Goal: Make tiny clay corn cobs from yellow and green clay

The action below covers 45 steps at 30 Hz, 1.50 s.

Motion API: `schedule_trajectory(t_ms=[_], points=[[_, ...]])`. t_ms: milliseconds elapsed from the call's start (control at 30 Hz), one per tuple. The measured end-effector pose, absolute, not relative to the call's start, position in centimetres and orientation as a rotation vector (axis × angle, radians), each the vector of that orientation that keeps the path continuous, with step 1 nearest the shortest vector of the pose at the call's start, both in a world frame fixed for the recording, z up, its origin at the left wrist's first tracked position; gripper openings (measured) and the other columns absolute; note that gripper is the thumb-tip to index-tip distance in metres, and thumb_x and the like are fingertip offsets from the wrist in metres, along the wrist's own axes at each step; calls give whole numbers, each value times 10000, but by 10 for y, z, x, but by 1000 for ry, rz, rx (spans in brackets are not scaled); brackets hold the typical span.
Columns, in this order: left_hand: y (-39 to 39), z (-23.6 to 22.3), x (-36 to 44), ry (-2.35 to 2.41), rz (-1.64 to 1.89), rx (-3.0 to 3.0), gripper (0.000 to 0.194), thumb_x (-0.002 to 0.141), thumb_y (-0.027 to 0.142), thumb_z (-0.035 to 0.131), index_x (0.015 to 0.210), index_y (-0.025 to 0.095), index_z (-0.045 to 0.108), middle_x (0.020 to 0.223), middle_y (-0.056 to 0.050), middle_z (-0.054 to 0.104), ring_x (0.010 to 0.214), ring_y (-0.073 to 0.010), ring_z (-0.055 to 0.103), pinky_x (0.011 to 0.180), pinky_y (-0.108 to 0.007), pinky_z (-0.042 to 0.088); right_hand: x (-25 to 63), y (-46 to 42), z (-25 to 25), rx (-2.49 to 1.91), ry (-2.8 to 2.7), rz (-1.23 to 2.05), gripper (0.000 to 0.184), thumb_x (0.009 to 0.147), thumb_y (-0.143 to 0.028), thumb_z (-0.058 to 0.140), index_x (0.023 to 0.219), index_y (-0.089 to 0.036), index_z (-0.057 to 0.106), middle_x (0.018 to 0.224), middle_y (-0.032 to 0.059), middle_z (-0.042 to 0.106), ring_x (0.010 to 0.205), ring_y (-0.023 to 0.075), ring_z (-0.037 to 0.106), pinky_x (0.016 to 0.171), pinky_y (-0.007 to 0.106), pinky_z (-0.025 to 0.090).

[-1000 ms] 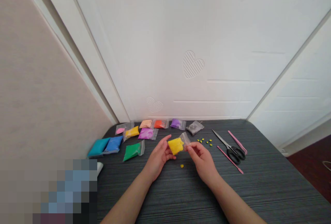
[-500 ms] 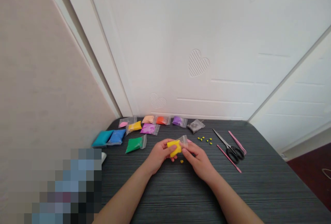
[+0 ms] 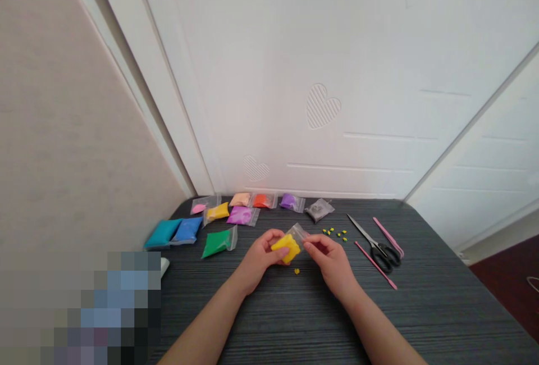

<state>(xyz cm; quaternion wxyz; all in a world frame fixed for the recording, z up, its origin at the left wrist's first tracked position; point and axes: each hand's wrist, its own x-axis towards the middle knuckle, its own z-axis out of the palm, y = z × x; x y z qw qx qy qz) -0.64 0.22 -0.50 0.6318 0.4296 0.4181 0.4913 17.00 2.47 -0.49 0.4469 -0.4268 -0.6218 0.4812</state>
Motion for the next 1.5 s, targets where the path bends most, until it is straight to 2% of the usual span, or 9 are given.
schedule_trajectory(t_ms=[233,367,500,600,733,1033,1300,1500], points=[[4,-7,-8,963,1122,999,283,765,341,558,985,162,559,861,-57,653,787,-171,599,745,-300,445,169,23,-3,-1012,-1480,1349,232,720,-381,595,850,-193,636,878,51,656,897,205,582,799,346,438],[5,-9,-12,1021,1084,1027,216,732,314,602,843,134,649,791,-51,661,720,-158,576,694,-264,429,165,19,-3,-982,-1429,1477,226,702,-345,618,877,-207,581,734,-11,614,696,129,573,714,291,445],[4,-7,-14,1074,1054,1066,188,717,306,616,753,130,673,732,-35,656,688,-149,556,680,-254,417,164,17,2,-981,-1388,1583,270,706,-315,614,939,-203,534,633,-50,541,573,87,504,608,239,410],[2,-4,-12,1084,1037,1094,191,720,305,610,776,133,671,755,-36,659,708,-154,556,695,-261,417,165,17,6,-1006,-1428,1648,200,727,-314,590,852,-160,574,610,-32,528,520,73,447,531,218,353],[-1,2,-7,1098,1025,1106,165,705,281,627,792,147,666,755,-13,650,708,-135,542,691,-237,410,166,16,9,-1050,-1474,1662,165,741,-310,575,726,-147,555,588,-38,471,522,63,387,512,209,298],[-11,16,1,1228,1022,1146,192,723,311,604,739,128,658,713,-23,645,678,-133,530,652,-230,402,163,10,12,-1063,-1544,1576,161,766,-300,538,714,-151,502,600,-42,414,550,73,352,522,218,283],[-9,15,1,1244,987,1144,176,712,295,609,762,134,661,757,-28,655,727,-149,541,698,-242,413,162,6,13,-1113,-1623,1474,147,773,-299,526,735,-157,523,602,-44,424,552,76,356,516,213,289],[-8,19,-1,1256,960,1215,198,704,318,614,724,123,646,683,-17,611,669,-139,507,633,-234,394,161,4,17,-1114,-1667,1397,157,763,-288,535,685,-152,545,568,-44,431,533,76,360,500,211,275]])
